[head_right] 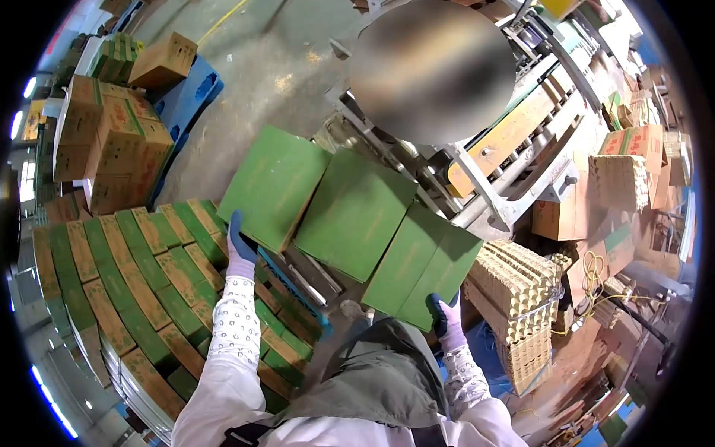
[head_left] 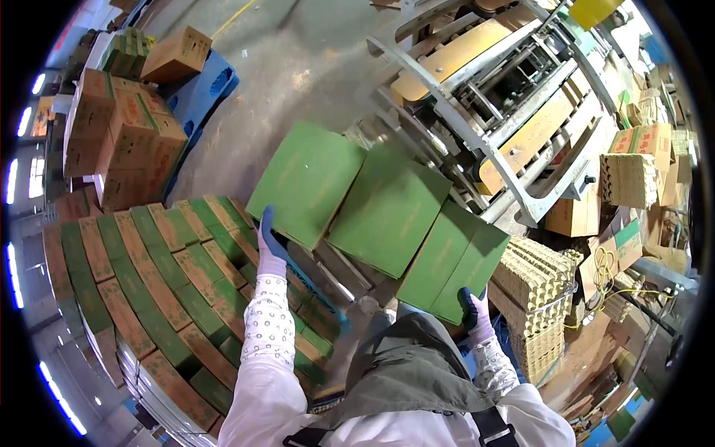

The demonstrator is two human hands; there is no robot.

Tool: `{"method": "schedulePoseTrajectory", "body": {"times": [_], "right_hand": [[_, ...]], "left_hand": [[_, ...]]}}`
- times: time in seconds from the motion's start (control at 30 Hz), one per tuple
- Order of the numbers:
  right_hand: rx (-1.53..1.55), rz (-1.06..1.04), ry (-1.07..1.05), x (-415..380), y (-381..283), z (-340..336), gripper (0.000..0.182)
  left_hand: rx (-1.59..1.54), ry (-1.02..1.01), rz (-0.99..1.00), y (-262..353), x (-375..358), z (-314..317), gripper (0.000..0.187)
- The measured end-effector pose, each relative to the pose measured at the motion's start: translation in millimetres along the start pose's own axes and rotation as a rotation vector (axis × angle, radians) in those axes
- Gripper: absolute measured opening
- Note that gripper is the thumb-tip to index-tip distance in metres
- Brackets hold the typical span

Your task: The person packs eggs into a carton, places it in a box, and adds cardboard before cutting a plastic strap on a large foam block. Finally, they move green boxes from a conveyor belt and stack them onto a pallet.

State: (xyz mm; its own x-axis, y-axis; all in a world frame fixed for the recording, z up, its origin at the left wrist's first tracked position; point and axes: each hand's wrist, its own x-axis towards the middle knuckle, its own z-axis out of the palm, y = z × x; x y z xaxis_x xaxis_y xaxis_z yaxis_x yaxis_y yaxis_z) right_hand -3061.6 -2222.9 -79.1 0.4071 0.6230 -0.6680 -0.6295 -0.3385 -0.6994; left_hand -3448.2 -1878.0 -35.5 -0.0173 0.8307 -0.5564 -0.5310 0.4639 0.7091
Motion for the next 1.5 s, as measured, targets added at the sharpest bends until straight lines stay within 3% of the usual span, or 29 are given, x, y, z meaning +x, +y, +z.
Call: {"method": "schedulePoseTrajectory", "body": {"times": [0.1, 0.2, 0.27, 0.33, 0.4, 0.47, 0.53, 0.57, 0.63, 0.67, 0.73, 0.8, 0.83, 0.87, 0.97, 1.0, 1.07, 1.13, 1.2, 1.27, 1.33, 1.4, 1.5], "right_hand": [[-0.037, -0.052, 0.038, 21.1, 15.9, -11.4, 0.062], [-0.043, -0.07, -0.066, 23.9, -17.6, 25.2, 0.051], [-0.024, -0.037, -0.117, 23.4, -23.9, 17.2, 0.051], [-0.101, -0.053, -0.033, 19.3, -22.2, 10.5, 0.052], [-0.106, -0.032, -0.093, 3.7, -24.7, -5.9, 0.045], [-0.27, -0.098, -0.142, -29.4, -40.0, -2.0, 0.035], [-0.126, -0.091, -0.155, -40.9, -41.4, -25.1, 0.033], [-0.102, -0.104, -0.189, -40.9, -46.4, -39.2, 0.037], [-0.196, -0.049, -0.352, -22.1, -66.3, -60.9, 0.047], [-0.071, -0.104, -0.254, -115.5, -86.4, 18.0, 0.054], [-0.182, -0.202, -0.384, -146.9, -89.0, 57.4, 0.053], [-0.246, -0.295, -0.531, -180.1, -82.5, 104.6, 0.053], [-0.262, -0.338, -0.601, -203.0, -78.6, 130.5, 0.052], [-0.275, -0.388, -0.657, -229.9, -74.1, 156.4, 0.052], [-0.29, -0.51, -0.83, -309.0, -59.7, 235.1, 0.051], [-0.291, -0.535, -0.875, -328.1, -55.6, 260.3, 0.051], [-0.281, -0.605, -0.958, -380.2, -43.1, 311.1, 0.05], [-0.262, -0.666, -1.032, -421.4, -25.9, 362.0, 0.05], [-0.229, -0.717, -1.099, -457.8, 0.8, 415.1, 0.049], [-0.219, -0.765, -1.165, -485.0, 32.0, 476.9, 0.048], [-0.216, -0.881, -1.237, -506.7, 72.3, 549.4, 0.048], [-0.192, -1.189, -1.327, -511.1, 114.1, 639.7, 0.047], [-0.17, -0.418, -1.323, -698.1, 206.3, 704.7, 0.05]], "left_hand": [[-0.021, 0.015, 0.007, -6.0, 18.8, -24.6, 0.048], [-0.022, 0.101, 0.006, -18.2, 23.0, -19.3, 0.045], [-0.029, 0.084, -0.023, -18.8, 2.2, -25.0, 0.043], [-0.032, 0.12, -0.012, -18.1, -24.8, -47.2, 0.042], [-0.09, 0.148, 0.161, -24.1, -59.6, -77.7, 0.035], [-0.193, 0.169, 0.226, -16.0, -112.7, -102.7, 0.041], [-0.337, 0.216, 0.375, -1.1, -182.1, -119.3, 0.052], [-0.199, 0.211, 0.511, 13.4, -234.6, -119.5, 0.05], [-0.182, 0.253, 0.837, 65.8, -361.1, -85.9, 0.069], [-0.251, 0.221, 0.856, 80.6, -423.6, -87.5, 0.084], [-0.03, 0.398, 1.125, 97.4, -535.2, -111.8, 0.085], [-0.111, 0.353, 1.178, 114.4, -660.8, -137.0, 0.083], [-0.14, 0.272, 1.121, 119.6, -719.7, -165.5, 0.077], [-0.141, 0.26, 1.204, 126.4, -768.2, -194.7, 0.066], [0.109, 0.359, 1.323, 134.2, -899.8, -262.5, 0.057], [0.072, 0.338, 1.411, 130.5, -913.6, -299.4, 0.061], [0.173, 0.344, 1.313, 134.2, -980.1, -362.3, 0.069], [0.127, 0.294, 1.198, 150.9, -1031.5, -401.8, 0.094], [0.188, 0.378, 1.188, 157.5, -1064.2, -458.4, 0.108], [0.244, 0.332, 1.262, 169.6, -1074.9, -528.1, 0.106], [0.228, 0.329, 1.2, 181.5, -1084.3, -597.7, 0.109], [0.205, 0.348, 1.116, 197.3, -1101.2, -657.3, 0.111], [0.268, 0.456, 1.206, 220.1, -1110.4, -743.1, 0.11]]}}
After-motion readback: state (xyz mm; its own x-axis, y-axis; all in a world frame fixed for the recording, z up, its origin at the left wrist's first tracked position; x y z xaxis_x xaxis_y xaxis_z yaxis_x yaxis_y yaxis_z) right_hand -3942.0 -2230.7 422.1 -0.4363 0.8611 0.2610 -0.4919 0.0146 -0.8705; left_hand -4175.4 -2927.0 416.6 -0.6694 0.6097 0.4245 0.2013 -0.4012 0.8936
